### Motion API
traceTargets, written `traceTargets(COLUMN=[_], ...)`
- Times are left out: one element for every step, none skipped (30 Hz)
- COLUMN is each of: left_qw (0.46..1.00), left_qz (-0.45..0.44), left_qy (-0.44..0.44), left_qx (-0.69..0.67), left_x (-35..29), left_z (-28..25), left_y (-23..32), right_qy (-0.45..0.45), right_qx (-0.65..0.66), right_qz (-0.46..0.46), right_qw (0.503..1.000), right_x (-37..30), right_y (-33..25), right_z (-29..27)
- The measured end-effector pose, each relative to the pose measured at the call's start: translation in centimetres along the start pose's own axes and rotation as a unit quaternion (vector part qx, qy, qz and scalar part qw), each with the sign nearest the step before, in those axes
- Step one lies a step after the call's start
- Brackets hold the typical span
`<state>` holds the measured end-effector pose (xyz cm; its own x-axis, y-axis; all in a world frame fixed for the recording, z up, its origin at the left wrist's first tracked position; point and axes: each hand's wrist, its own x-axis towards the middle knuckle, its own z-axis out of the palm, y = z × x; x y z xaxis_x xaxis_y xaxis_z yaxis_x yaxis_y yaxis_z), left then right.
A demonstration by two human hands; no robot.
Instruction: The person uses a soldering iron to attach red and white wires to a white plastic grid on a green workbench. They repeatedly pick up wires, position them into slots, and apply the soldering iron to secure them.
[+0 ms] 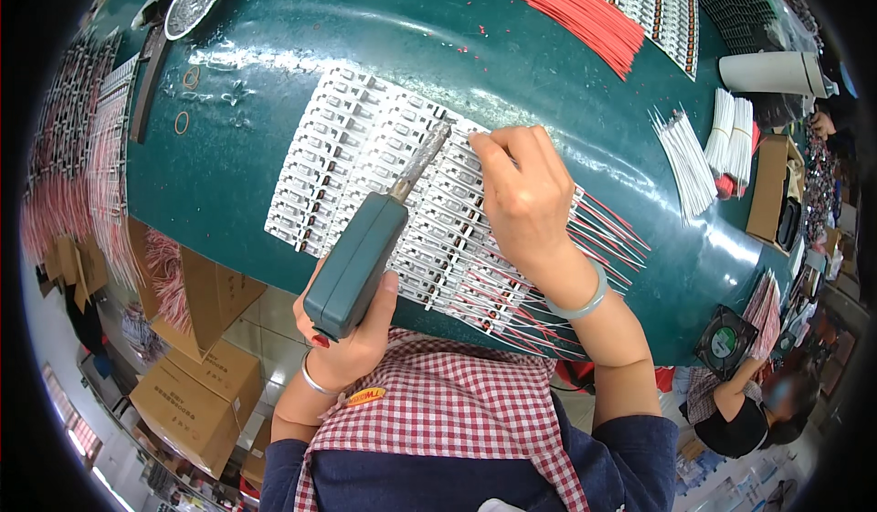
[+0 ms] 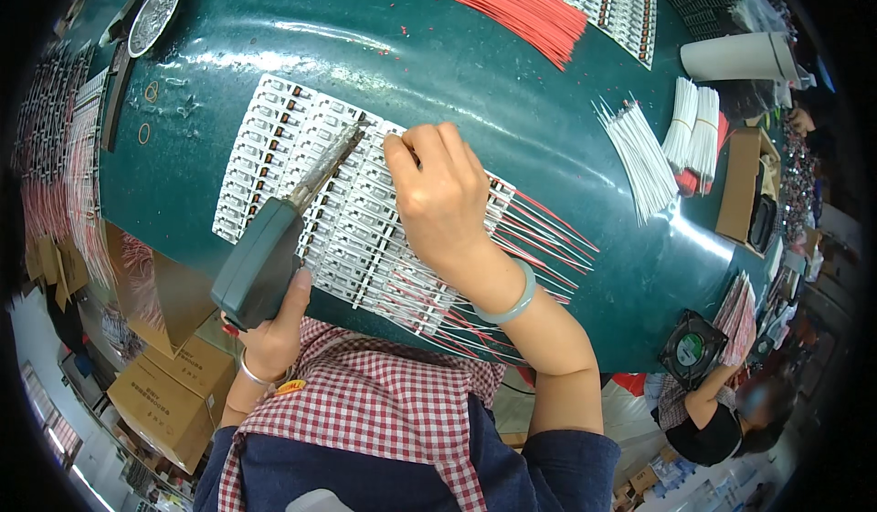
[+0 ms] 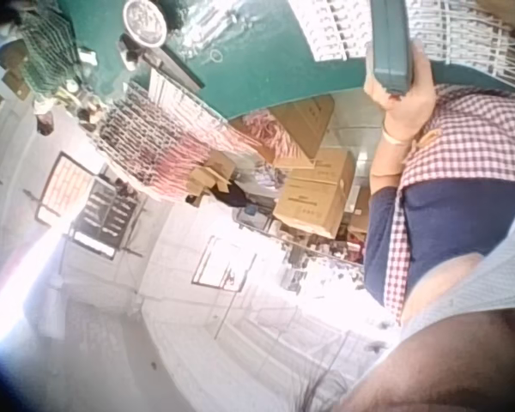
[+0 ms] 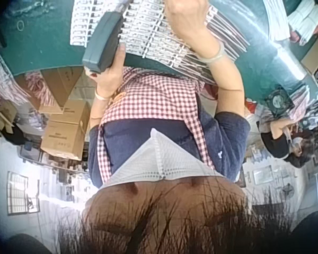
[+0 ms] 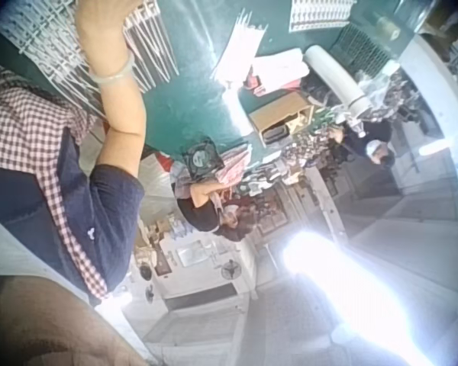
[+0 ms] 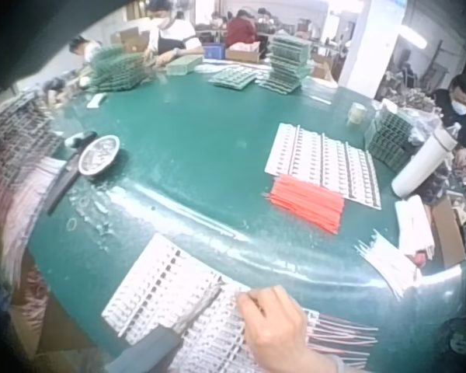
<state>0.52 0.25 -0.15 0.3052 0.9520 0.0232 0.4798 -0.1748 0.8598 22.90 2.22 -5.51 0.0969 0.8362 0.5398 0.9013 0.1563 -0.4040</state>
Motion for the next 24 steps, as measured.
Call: traceTargets(left_qw=[1.000,1.000,1.000,0.999,0.998,0.998,0.999,0.999,0.999,0.999,0.999,0.999,0.998,0.998,0.998,0.998,0.999,1.000,1.000,0.998,0.998,0.980,0.945,0.970], left_qz=[0.008,0.015,0.027,0.039,0.051,0.049,0.046,0.044,0.043,0.041,0.040,0.044,0.049,0.054,0.052,0.052,0.051,0.018,-0.015,-0.046,0.037,0.123,0.208,0.149], left_qy=[-0.001,-0.003,-0.008,-0.014,-0.020,-0.016,-0.011,-0.007,-0.007,-0.006,-0.006,-0.010,-0.013,-0.017,-0.014,-0.011,-0.009,-0.001,0.005,0.011,-0.020,-0.044,-0.065,-0.053], left_qx=[0.000,0.000,0.009,0.018,0.027,0.024,0.022,0.020,0.020,0.020,0.021,0.027,0.033,0.039,0.031,0.024,0.016,-0.004,-0.025,-0.045,0.052,0.148,0.243,0.183], left_x=[0.3,0.5,0.7,0.9,1.0,1.1,1.1,1.2,1.2,1.2,1.2,1.2,1.2,1.2,1.1,1.0,0.8,0.6,0.1,-0.5,-0.8,-0.7,-1.2,-1.4], left_z=[0.0,0.1,0.0,0.0,0.1,0.2,0.3,0.4,0.5,0.5,0.5,0.5,0.4,0.3,0.3,0.3,0.2,0.2,0.2,0.1,-0.3,-1.0,-1.4,-1.0], left_y=[0.2,0.3,0.4,0.5,0.5,0.5,0.4,0.4,0.4,0.5,0.5,0.5,0.5,0.5,0.4,0.3,0.1,-0.1,-0.3,-0.4,-1.0,-1.6,-1.8,-2.1], right_qy=[0.000,0.001,0.000,0.000,-0.001,0.001,0.003,0.004,0.004,0.005,0.005,0.005,0.006,0.006,0.004,0.003,0.003,0.006,0.009,0.014,0.007,0.005,0.004,0.002], right_qx=[0.004,0.007,0.007,0.006,0.005,0.001,-0.003,-0.007,-0.008,-0.009,-0.011,-0.009,-0.008,-0.007,-0.008,-0.010,-0.012,-0.013,-0.015,-0.017,-0.020,-0.025,-0.032,-0.037], right_qz=[0.003,0.006,0.006,0.006,0.006,0.002,-0.002,-0.006,-0.006,-0.007,-0.007,-0.007,-0.007,-0.007,-0.008,-0.008,-0.009,-0.011,-0.012,-0.013,-0.007,-0.006,-0.003,-0.004], right_qw=[1.000,1.000,1.000,1.000,1.000,1.000,1.000,1.000,1.000,1.000,1.000,1.000,1.000,1.000,1.000,1.000,1.000,1.000,1.000,1.000,1.000,1.000,0.999,0.999], right_x=[0.0,0.0,0.0,0.0,0.0,0.0,-0.1,-0.1,-0.1,-0.1,-0.1,-0.1,-0.1,-0.1,0.0,0.0,0.0,0.1,0.1,0.0,-0.2,-0.2,-0.4,-0.5], right_y=[0.0,0.0,0.0,0.0,0.0,0.0,0.1,0.1,0.1,0.1,0.1,0.1,0.1,0.1,0.0,0.0,-0.1,-0.1,-0.1,-0.1,0.0,0.1,0.1,0.2], right_z=[0.0,0.0,0.0,0.0,0.0,0.1,0.2,0.2,0.2,0.3,0.3,0.3,0.2,0.2,0.3,0.3,0.4,0.4,0.5,0.5,0.5,0.3,0.0,0.2])
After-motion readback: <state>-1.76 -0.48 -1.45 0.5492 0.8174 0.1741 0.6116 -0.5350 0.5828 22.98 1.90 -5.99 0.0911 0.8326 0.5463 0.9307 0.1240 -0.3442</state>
